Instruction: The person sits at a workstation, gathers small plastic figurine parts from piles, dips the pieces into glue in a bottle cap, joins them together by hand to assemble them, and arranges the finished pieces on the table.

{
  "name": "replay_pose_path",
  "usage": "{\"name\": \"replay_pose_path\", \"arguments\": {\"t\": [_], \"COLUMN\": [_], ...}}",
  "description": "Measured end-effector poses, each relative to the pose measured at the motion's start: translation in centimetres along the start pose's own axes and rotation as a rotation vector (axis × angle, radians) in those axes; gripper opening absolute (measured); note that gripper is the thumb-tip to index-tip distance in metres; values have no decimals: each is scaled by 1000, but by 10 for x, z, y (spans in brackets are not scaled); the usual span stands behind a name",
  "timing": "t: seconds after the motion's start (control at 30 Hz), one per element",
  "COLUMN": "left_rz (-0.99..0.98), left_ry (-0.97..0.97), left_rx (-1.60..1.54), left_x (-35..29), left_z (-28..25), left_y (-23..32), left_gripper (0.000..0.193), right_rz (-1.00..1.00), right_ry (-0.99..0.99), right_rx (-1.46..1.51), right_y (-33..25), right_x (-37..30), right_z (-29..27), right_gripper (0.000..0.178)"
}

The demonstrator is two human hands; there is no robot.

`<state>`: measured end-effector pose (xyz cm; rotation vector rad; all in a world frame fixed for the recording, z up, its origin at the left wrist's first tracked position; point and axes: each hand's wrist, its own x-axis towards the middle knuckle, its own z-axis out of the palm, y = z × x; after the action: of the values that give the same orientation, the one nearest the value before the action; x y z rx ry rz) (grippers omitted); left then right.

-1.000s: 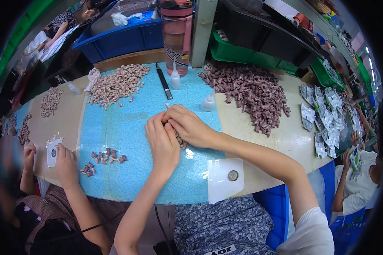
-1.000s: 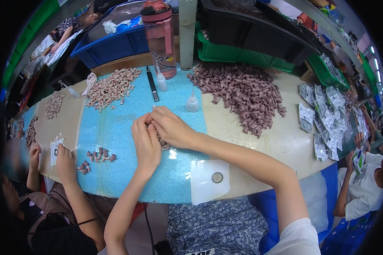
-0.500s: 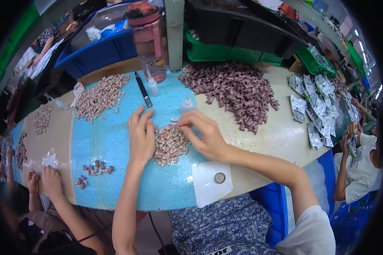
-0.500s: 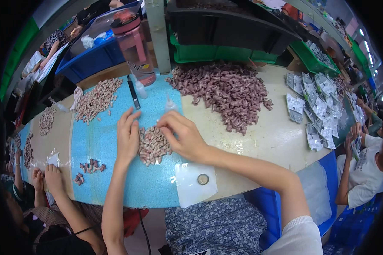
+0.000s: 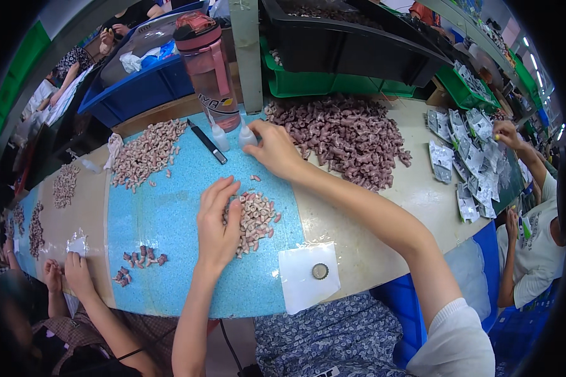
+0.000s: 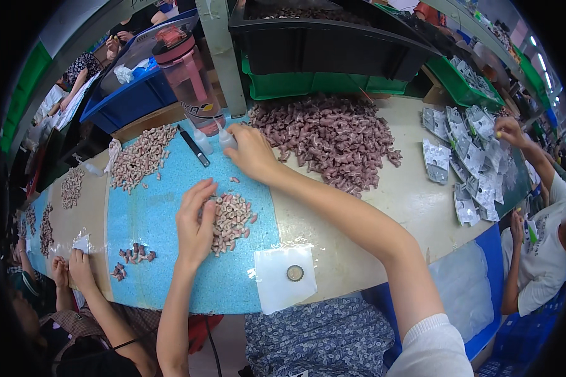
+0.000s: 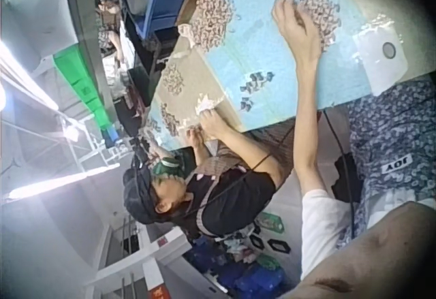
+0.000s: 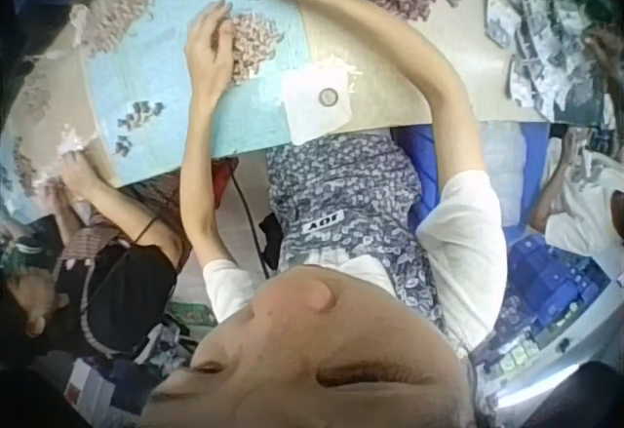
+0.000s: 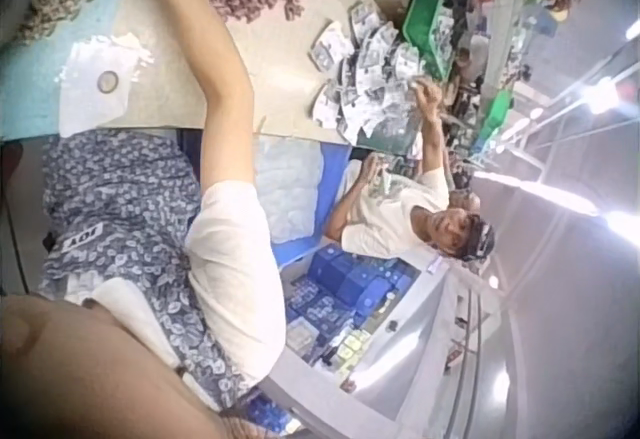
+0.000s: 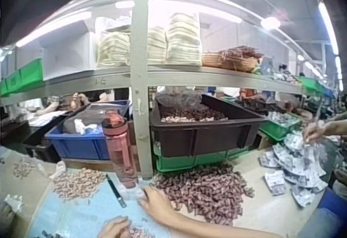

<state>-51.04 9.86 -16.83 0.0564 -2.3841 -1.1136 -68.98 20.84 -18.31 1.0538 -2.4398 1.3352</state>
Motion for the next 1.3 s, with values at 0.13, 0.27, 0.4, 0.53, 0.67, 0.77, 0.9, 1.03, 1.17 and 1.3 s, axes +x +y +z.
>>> {"name": "replay_pose_path", "arguments": {"t": [0.13, 0.27, 0.4, 0.53, 0.67, 0.77, 0.9, 1.03, 1.17, 1.3], "left_rz": [-143, -203, -143, 9, 180, 3, -215, -183, -202, -229], "left_ry": [-70, -491, -545, -925, -925, -569, -159, 37, -8, 27], "left_rx": [-652, -1797, -1952, -1855, -1425, -1006, -220, 281, 181, 127], "left_x": [-26, -46, -85, -87, -79, -69, -79, -65, -67, -68], "left_z": [-42, -68, -43, -30, -38, -68, -67, -39, -17, -13], "left_y": [90, 189, 205, 194, 177, 151, 89, 67, 38, 28], "left_gripper": [35, 47, 53, 49, 43, 45, 30, 42, 44, 44], "right_rz": [108, 116, 165, 47, -233, -218, -284, -345, -408, -245], "right_ry": [-5, -74, -4, 53, -5, -31, -13, -96, -157, -88], "right_rx": [118, 270, 236, 78, -459, -709, -641, -573, -675, -368], "right_y": [-22, -43, -40, -32, 2, 8, 9, 6, 5, -18], "right_x": [-27, -69, -96, -72, -28, -18, -39, -57, -61, -76], "right_z": [-39, -75, -107, -106, -69, -52, -54, -65, -79, -88], "right_gripper": [34, 18, 12, 10, 12, 14, 12, 12, 14, 13]}}
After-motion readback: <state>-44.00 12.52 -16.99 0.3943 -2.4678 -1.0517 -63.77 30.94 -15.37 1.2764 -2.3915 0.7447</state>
